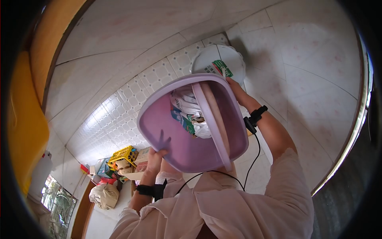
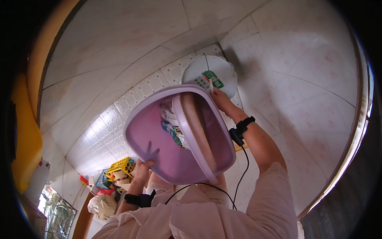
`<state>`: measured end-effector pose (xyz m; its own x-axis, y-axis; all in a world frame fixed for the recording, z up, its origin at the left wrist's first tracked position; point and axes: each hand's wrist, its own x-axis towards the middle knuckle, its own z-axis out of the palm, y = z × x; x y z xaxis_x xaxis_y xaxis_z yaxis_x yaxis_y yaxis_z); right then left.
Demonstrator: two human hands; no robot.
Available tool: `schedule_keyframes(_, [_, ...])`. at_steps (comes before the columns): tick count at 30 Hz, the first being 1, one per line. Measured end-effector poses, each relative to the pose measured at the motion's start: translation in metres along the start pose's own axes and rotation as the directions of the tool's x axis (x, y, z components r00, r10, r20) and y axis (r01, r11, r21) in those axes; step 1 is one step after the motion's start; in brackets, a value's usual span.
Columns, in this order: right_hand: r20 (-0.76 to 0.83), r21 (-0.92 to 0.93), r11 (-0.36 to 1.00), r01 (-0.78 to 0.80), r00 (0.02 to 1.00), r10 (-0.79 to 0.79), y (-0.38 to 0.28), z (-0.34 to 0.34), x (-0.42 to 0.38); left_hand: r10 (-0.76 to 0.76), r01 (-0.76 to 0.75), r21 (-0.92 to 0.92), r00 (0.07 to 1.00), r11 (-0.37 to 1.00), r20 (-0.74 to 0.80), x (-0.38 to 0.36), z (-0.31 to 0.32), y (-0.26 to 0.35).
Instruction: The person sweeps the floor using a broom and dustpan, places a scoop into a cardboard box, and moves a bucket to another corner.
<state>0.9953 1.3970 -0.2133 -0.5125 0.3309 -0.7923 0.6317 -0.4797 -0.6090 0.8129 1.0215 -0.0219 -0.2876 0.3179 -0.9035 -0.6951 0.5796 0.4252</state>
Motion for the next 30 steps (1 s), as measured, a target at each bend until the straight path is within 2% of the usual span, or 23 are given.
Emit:
schedule_keyframes(1, [-0.003, 0.027, 1.000, -0.013, 1.000, 0.013, 0.002, -0.004, 0.001, -0.027, 0.028, 0.058, 0.999, 0.998, -0.021, 0.002, 0.001, 0.002])
schedule_keyframes(2, [-0.031, -0.045, 0.999, -0.014, 0.999, 0.012, 0.011, -0.009, 0.006, -0.031, 0.032, 0.061, 0.999, 0.998, -0.019, 0.004, 0.003, 0.005])
schedule_keyframes(3, [-0.035, -0.039, 0.999, -0.019, 0.999, 0.017, 0.012, -0.015, 0.006, -0.019, 0.020, 0.113, 1.000, 0.993, -0.012, 0.005, 0.006, 0.013])
schedule_keyframes(5, [-0.137, -0.433, 0.901, 0.032, 0.985, -0.101, 0.012, -0.030, 0.003, -0.012, 0.013, 0.167, 1.000, 0.986, -0.005, 0.007, 0.012, 0.026])
schedule_keyframes(7, [-0.274, -0.376, 0.926, -0.037, 0.959, -0.073, 0.031, -0.069, 0.002, -0.060, 0.057, 0.102, 0.998, 0.993, 0.026, 0.009, 0.016, 0.035])
schedule_keyframes(8, [-0.276, -0.372, 0.927, -0.037, 0.958, -0.073, 0.050, -0.085, 0.000, -0.060, 0.057, 0.106, 0.998, 0.993, 0.027, 0.010, 0.018, 0.035])
schedule_keyframes(9, [-0.453, -0.589, 0.805, -0.069, 0.854, -0.258, 0.074, -0.099, -0.001, -0.047, 0.044, 0.088, 0.998, 0.995, 0.029, 0.010, 0.020, 0.036])
schedule_keyframes(10, [-0.547, -0.752, 0.639, -0.163, 0.696, -0.465, 0.077, -0.102, -0.008, -0.032, 0.030, 0.069, 0.999, 0.997, 0.032, 0.009, 0.022, 0.038])
schedule_keyframes(11, [-0.552, -0.748, 0.643, -0.166, 0.693, -0.464, 0.082, -0.103, -0.017, -0.032, 0.029, 0.075, 0.999, 0.997, 0.036, 0.008, 0.027, 0.038])
schedule_keyframes(13, [-0.480, -0.556, 0.819, 0.143, 0.749, -0.456, 0.054, -0.083, -0.051, 0.030, -0.032, 0.111, 0.999, 0.993, 0.024, 0.008, 0.029, 0.038])
schedule_keyframes(14, [-0.442, -0.456, 0.872, 0.179, 0.805, -0.396, 0.043, -0.072, -0.064, 0.028, -0.031, 0.116, 0.999, 0.993, 0.027, 0.008, 0.025, 0.035])
schedule_keyframes(15, [-0.451, -0.448, 0.878, 0.170, 0.804, -0.386, 0.049, -0.067, -0.081, 0.031, -0.036, 0.132, 0.999, 0.991, 0.037, 0.007, 0.021, 0.033])
schedule_keyframes(16, [-0.370, -0.252, 0.966, 0.056, 0.917, -0.150, 0.052, -0.064, -0.096, 0.042, -0.049, 0.147, 0.998, 0.988, 0.051, 0.006, 0.021, 0.036])
schedule_keyframes(17, [-0.230, -0.067, 0.994, -0.089, 0.971, 0.072, 0.053, -0.061, -0.112, 0.048, -0.056, 0.152, 0.997, 0.987, 0.059, 0.003, 0.023, 0.039])
schedule_keyframes(19, [-0.122, 0.333, 0.934, -0.128, 0.977, 0.178, 0.027, -0.051, -0.175, 0.044, -0.046, 0.080, 0.999, 0.996, 0.028, -0.001, 0.037, 0.049])
schedule_keyframes(21, [-0.089, 0.485, 0.874, -0.011, 0.994, 0.062, -0.002, -0.038, -0.236, 0.048, -0.048, 0.074, 0.999, 0.996, 0.006, 0.002, 0.035, 0.048])
schedule_keyframes(22, [-0.089, 0.482, 0.876, -0.010, 0.994, 0.060, -0.005, -0.026, -0.252, 0.032, -0.031, 0.075, 0.999, 0.997, -0.014, 0.001, 0.034, 0.045])
schedule_keyframes(24, [-0.344, 0.213, 0.933, 0.289, 0.916, -0.205, -0.013, 0.000, -0.269, 0.007, -0.005, 0.114, 1.000, 0.994, -0.017, 0.001, 0.029, 0.047])
schedule_keyframes(25, [-0.343, 0.209, 0.932, 0.297, 0.914, -0.214, -0.018, 0.001, -0.267, -0.020, 0.024, 0.153, 0.999, 0.988, -0.025, 0.001, 0.030, 0.048])
schedule_keyframes(27, [-0.366, 0.283, 0.949, 0.137, 0.930, -0.025, -0.035, -0.001, -0.258, 0.072, -0.061, 0.185, 0.996, 0.981, -0.049, 0.000, 0.037, 0.052])
schedule_keyframes(29, [-0.408, 0.258, 0.954, 0.151, 0.912, -0.034, -0.061, -0.006, -0.258, 0.151, -0.132, 0.228, 0.986, 0.965, -0.067, -0.002, 0.045, 0.070])
schedule_keyframes(30, [-0.399, 0.291, 0.949, 0.122, 0.917, 0.004, -0.077, -0.013, -0.260, 0.128, -0.112, 0.245, 0.991, 0.963, -0.049, -0.002, 0.048, 0.083])
